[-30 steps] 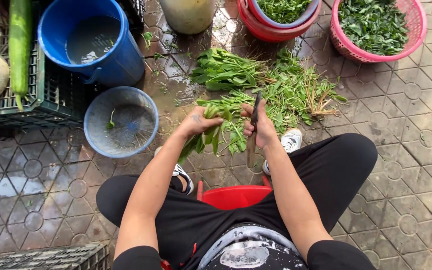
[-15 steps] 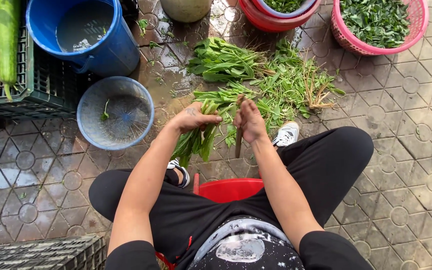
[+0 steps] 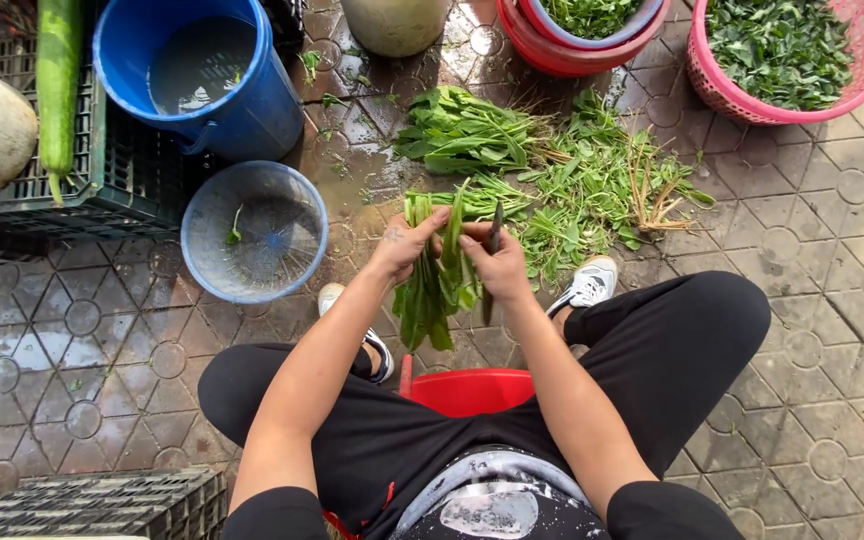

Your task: Trimming the roots and stems of leafy green vegetables using a knife and sorting them into a bowl

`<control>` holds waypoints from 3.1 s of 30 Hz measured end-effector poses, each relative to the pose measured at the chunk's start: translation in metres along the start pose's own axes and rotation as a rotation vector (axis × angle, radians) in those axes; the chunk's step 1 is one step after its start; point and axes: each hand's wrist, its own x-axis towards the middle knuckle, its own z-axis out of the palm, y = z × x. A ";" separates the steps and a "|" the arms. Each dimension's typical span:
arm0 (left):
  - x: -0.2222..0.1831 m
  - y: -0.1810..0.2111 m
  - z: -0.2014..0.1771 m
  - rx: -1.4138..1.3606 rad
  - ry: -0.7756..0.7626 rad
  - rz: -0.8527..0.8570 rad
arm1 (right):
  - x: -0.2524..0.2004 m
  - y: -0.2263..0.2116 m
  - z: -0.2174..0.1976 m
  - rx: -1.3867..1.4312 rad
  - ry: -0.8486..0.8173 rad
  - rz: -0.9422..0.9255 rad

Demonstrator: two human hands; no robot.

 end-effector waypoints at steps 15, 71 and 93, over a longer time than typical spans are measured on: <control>-0.030 0.019 0.003 -0.273 -0.246 0.041 | 0.011 -0.007 -0.017 -0.131 -0.311 0.061; 0.001 0.035 -0.024 0.637 -0.362 0.248 | -0.001 -0.025 -0.028 0.209 -0.181 0.339; -0.003 -0.001 0.012 -0.100 -0.051 0.020 | -0.004 0.036 -0.005 -0.003 -0.010 0.189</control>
